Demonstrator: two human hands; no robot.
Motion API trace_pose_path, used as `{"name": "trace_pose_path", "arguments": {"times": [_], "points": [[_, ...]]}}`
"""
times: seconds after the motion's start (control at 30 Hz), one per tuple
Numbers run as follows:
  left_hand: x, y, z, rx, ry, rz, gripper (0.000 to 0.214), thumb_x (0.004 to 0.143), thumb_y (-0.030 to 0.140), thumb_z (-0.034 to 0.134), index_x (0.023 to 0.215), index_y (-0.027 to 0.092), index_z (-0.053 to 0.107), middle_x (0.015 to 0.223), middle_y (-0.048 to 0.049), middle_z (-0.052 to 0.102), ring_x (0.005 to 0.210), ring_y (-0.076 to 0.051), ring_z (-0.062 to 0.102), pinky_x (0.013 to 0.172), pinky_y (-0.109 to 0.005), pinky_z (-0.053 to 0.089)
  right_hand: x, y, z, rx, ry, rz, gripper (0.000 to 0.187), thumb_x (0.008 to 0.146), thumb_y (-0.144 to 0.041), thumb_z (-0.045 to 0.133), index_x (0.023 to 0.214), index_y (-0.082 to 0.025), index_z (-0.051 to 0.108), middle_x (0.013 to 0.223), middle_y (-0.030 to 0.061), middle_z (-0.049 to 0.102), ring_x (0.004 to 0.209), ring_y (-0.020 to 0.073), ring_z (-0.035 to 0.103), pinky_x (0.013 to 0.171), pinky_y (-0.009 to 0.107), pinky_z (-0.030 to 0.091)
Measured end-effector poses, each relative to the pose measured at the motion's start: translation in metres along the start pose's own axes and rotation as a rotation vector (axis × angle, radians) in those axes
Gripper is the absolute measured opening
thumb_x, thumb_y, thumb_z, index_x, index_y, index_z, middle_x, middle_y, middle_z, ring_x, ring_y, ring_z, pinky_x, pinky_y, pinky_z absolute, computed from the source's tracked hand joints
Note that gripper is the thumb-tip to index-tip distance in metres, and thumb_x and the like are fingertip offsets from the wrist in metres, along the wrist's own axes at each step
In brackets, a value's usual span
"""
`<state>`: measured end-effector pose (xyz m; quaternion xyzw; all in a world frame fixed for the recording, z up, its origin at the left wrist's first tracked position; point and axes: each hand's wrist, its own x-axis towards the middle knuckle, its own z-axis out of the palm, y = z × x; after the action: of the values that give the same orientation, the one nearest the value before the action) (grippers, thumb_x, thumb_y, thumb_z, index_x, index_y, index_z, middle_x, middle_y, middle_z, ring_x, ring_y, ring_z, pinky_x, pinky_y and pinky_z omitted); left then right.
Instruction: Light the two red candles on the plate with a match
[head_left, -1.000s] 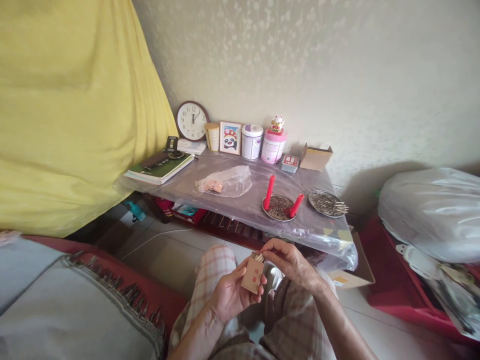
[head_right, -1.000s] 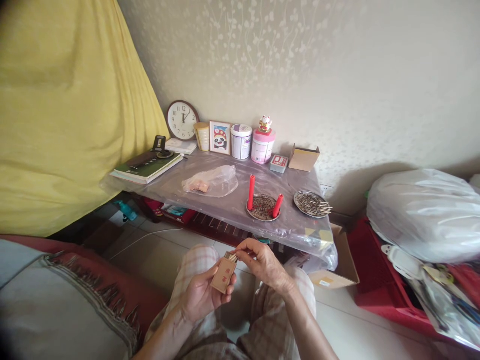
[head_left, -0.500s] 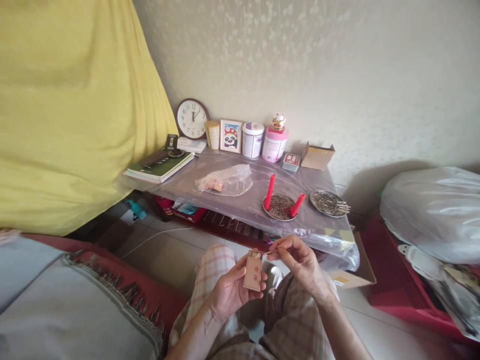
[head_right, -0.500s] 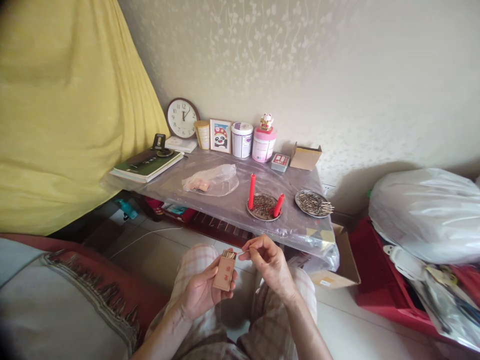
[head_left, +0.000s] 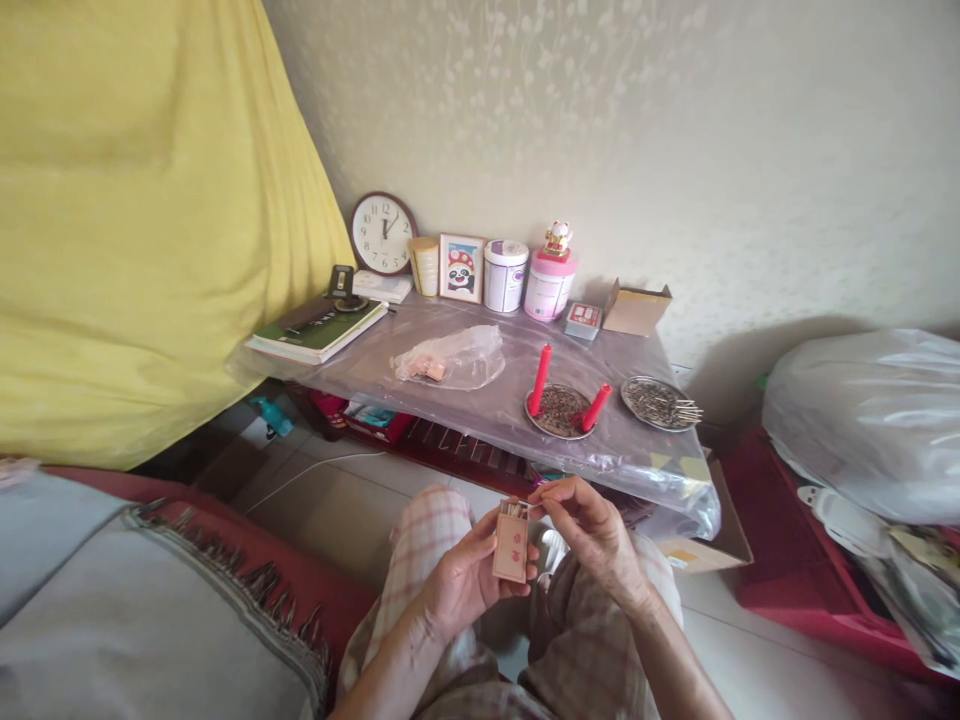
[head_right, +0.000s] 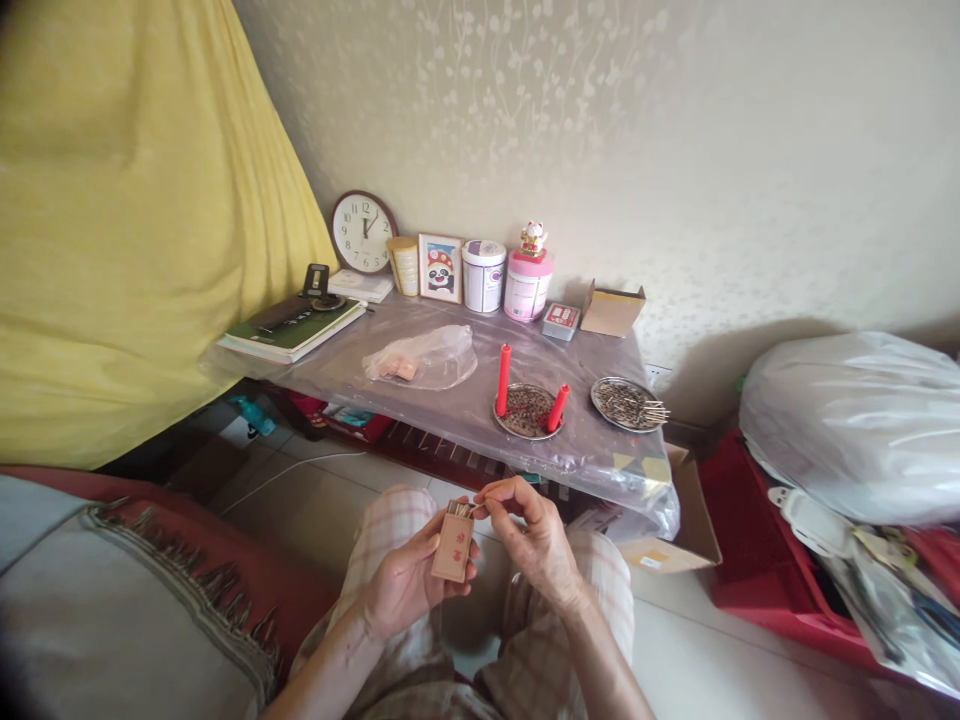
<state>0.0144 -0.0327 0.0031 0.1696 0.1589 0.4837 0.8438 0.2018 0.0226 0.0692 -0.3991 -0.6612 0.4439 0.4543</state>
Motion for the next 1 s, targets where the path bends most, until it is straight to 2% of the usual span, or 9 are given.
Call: {"name": "trace_pose_path", "arguments": {"times": [0.13,0.3,0.47,0.57,0.73,0.87,1.0], "points": [[-0.0003,-0.0018,0.0003,-0.002,0.006,0.0,0.038,0.093,0.037,0.075,0.128,0.024,0.07,0.102,-0.0076,0.085,0.091,-0.023,0.08,0.078,-0.03,0.061,0.0006,-0.0039,0.0019,-0.014,-0.022,0.022,0.026,0.1,-0.049,0.069,0.089,-0.025,0.071,0.091,0.0036,0.078,0.084,0.0204,0.075,0.08,0.033,0.06],[-0.0006,-0.0009,0.0029,-0.001,0.014,0.008,0.038,0.092,0.036,0.076,0.128,0.027,0.072,0.103,-0.0066,0.086,0.091,-0.022,0.081,0.078,-0.029,0.061,0.0014,-0.0023,0.0025,-0.014,0.018,-0.011,0.024,0.101,-0.048,0.068,0.092,-0.026,0.071,0.093,0.0038,0.078,0.085,0.0203,0.075,0.083,0.033,0.061],[-0.0011,0.0004,0.0081,0.008,0.013,0.009,0.034,0.092,0.035,0.075,0.124,0.025,0.075,0.1,-0.0067,0.087,0.089,-0.023,0.081,0.076,-0.029,0.061,0.002,-0.0059,0.0046,-0.055,-0.033,0.013,0.018,0.101,-0.042,0.068,0.093,-0.025,0.072,0.089,0.0025,0.078,0.076,0.0182,0.074,0.073,0.029,0.059],[-0.001,-0.0004,0.007,0.007,0.02,0.013,0.033,0.092,0.034,0.076,0.124,0.025,0.074,0.101,-0.0063,0.087,0.089,-0.022,0.081,0.077,-0.029,0.061,0.0031,-0.007,0.0057,-0.08,0.001,0.011,0.018,0.099,-0.041,0.069,0.091,-0.025,0.071,0.09,0.0028,0.078,0.07,0.0166,0.072,0.068,0.028,0.058],[-0.0012,-0.0007,0.0048,0.01,0.021,0.007,0.036,0.092,0.035,0.076,0.126,0.024,0.073,0.101,-0.0076,0.086,0.09,-0.023,0.081,0.077,-0.031,0.061,0.0042,-0.0089,0.0071,-0.079,-0.045,0.0,0.018,0.101,-0.039,0.065,0.091,-0.025,0.071,0.092,0.0037,0.079,0.078,0.0187,0.075,0.073,0.029,0.061],[-0.0023,0.0008,0.0067,0.006,0.024,0.007,0.032,0.093,0.034,0.074,0.124,0.027,0.075,0.101,-0.0063,0.087,0.089,-0.022,0.08,0.078,-0.031,0.06,0.0029,-0.0071,0.0068,-0.092,-0.024,0.015,0.018,0.1,-0.041,0.066,0.092,-0.025,0.07,0.088,0.003,0.078,0.071,0.0178,0.073,0.067,0.028,0.059],[-0.0027,0.0012,0.007,-0.002,0.029,0.005,0.031,0.094,0.031,0.072,0.125,0.029,0.075,0.101,-0.0063,0.087,0.088,-0.022,0.08,0.078,-0.031,0.06,0.0025,-0.0047,0.0069,-0.087,-0.014,0.029,0.022,0.1,-0.044,0.067,0.092,-0.025,0.071,0.093,0.0045,0.079,0.072,0.0177,0.073,0.07,0.029,0.059]]}}
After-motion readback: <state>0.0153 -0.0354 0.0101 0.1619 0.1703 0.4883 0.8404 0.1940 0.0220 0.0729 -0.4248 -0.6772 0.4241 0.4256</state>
